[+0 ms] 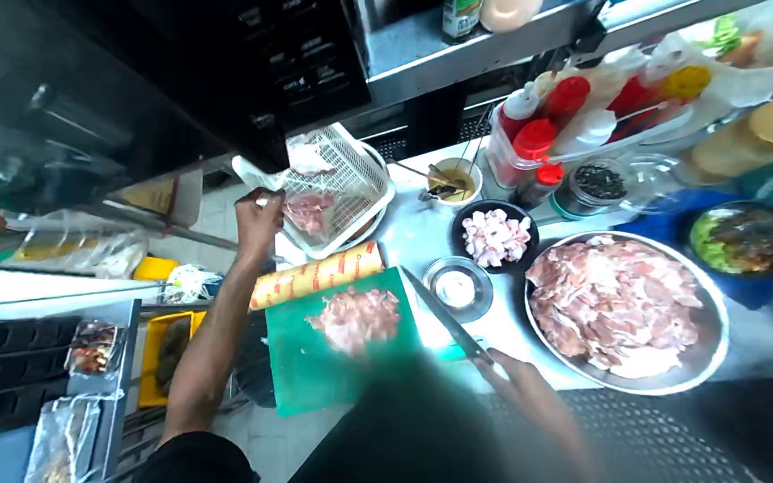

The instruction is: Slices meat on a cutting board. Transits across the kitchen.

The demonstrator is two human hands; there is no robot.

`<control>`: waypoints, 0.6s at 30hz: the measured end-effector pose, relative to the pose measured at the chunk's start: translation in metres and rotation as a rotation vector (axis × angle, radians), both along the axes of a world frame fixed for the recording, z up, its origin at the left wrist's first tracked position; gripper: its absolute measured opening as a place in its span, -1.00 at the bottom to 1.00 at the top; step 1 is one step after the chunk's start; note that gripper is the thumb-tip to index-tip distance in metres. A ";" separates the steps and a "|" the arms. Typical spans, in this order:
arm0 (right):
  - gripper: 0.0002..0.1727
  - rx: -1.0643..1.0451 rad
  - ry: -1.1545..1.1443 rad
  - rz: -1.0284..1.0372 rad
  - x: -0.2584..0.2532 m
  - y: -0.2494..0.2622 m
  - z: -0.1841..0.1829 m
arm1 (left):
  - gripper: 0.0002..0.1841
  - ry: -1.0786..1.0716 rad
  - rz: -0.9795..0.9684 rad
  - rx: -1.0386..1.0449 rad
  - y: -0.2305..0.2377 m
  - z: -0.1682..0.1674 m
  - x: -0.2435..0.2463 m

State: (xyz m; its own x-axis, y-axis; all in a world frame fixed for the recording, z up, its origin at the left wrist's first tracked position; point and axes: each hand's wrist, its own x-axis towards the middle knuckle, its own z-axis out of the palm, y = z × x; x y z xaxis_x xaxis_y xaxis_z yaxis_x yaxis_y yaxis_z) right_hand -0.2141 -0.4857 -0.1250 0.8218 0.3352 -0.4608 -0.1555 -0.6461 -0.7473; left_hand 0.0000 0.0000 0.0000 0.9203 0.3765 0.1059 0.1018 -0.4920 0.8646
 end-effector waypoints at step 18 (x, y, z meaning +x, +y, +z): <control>-0.47 0.070 0.192 0.253 -0.020 0.063 0.003 | -0.77 0.253 0.564 -0.749 -0.041 -0.189 -0.343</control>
